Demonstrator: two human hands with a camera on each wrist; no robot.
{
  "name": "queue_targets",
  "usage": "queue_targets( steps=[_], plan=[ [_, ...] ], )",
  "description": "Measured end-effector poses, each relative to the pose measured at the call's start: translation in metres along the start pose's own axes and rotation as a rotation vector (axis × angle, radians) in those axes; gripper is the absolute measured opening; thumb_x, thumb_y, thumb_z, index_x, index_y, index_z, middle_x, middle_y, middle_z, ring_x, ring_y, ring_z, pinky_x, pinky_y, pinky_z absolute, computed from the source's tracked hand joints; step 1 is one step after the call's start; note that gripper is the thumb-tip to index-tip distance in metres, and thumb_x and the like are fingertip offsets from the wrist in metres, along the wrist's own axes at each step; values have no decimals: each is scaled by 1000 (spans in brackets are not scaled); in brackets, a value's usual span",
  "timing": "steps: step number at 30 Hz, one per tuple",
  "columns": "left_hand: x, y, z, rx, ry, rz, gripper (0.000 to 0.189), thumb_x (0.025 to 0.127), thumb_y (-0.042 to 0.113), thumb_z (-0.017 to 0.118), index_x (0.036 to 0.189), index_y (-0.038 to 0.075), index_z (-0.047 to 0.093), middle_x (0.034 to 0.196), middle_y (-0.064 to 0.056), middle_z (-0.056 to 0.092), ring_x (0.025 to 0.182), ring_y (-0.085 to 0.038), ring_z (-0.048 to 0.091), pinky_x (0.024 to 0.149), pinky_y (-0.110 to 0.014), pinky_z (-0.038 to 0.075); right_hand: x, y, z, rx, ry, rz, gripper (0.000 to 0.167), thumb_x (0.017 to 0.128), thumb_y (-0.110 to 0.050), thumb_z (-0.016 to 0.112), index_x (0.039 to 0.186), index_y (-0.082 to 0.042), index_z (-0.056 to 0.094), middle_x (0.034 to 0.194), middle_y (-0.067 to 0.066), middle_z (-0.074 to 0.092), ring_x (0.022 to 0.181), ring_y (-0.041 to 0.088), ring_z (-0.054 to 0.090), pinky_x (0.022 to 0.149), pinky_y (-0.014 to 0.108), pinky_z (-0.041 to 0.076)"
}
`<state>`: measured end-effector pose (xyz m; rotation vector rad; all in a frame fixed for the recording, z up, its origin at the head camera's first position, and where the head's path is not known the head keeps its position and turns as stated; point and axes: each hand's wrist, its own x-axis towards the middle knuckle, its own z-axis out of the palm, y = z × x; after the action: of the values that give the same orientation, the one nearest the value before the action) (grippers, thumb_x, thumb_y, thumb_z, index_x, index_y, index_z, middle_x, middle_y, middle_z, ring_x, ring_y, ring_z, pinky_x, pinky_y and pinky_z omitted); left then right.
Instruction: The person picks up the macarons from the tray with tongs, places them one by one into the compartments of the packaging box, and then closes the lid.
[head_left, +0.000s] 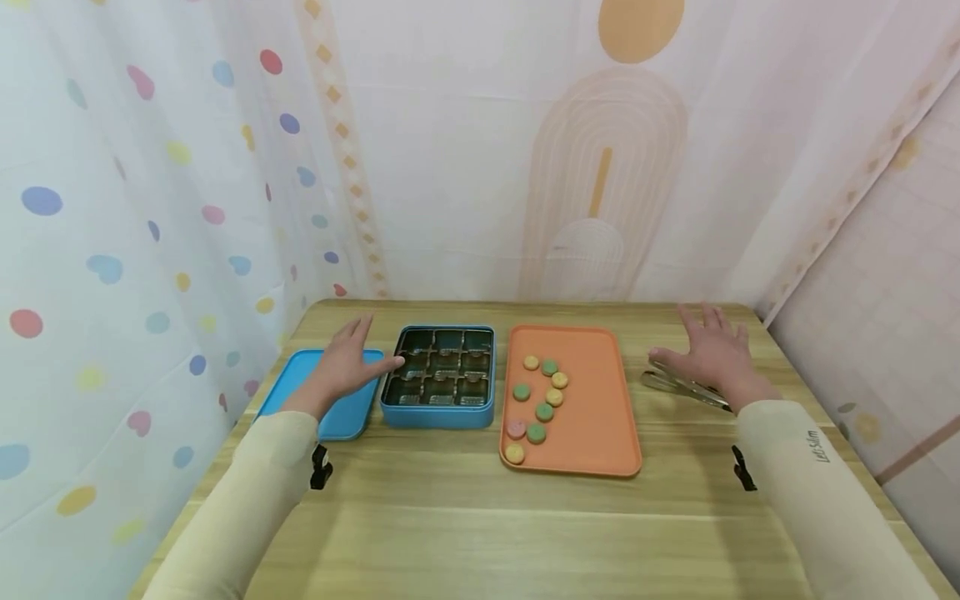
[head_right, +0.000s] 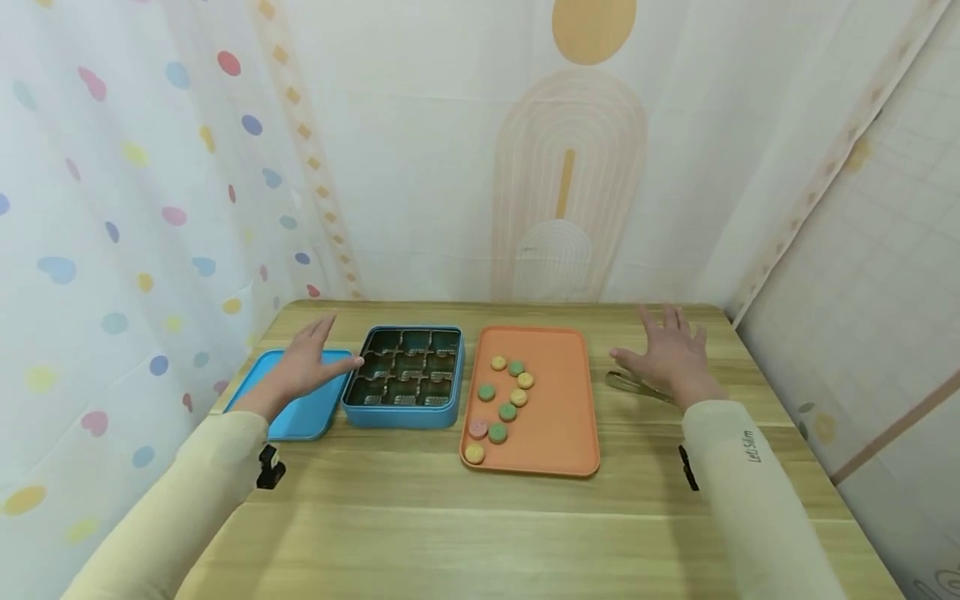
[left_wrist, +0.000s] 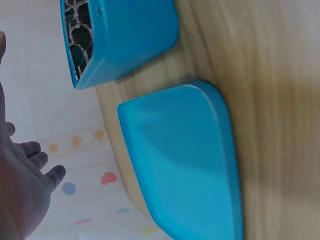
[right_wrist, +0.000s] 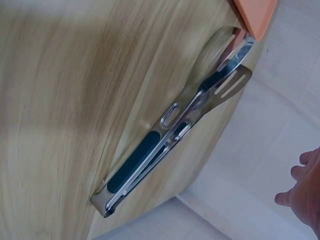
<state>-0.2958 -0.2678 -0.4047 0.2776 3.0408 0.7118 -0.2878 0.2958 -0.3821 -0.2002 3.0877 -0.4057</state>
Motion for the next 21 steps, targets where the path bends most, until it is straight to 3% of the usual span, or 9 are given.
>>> queue_targets(
  steps=[13, 21],
  plan=[
    [-24, -10, 16, -138, -34, -46, 106, 91, 57, 65, 160, 4, 6, 160, -29, 12, 144, -51, 12, 109, -69, 20, -10, 32, -8, -22, 48, -48, 97, 97, -64, 45, 157, 3, 8, 150, 45, 9, 135, 64, 12, 102, 79, 11],
    [-31, -17, 29, -237, -26, -77, 100, 93, 47, 68, 160, 5, 7, 159, -29, 16, 143, -49, 18, 108, -68, 25, -17, 42, -13, 61, 90, -94, 94, 100, -55, 50, 155, 8, 10, 151, 44, 10, 135, 63, 15, 103, 76, 18]
  ],
)
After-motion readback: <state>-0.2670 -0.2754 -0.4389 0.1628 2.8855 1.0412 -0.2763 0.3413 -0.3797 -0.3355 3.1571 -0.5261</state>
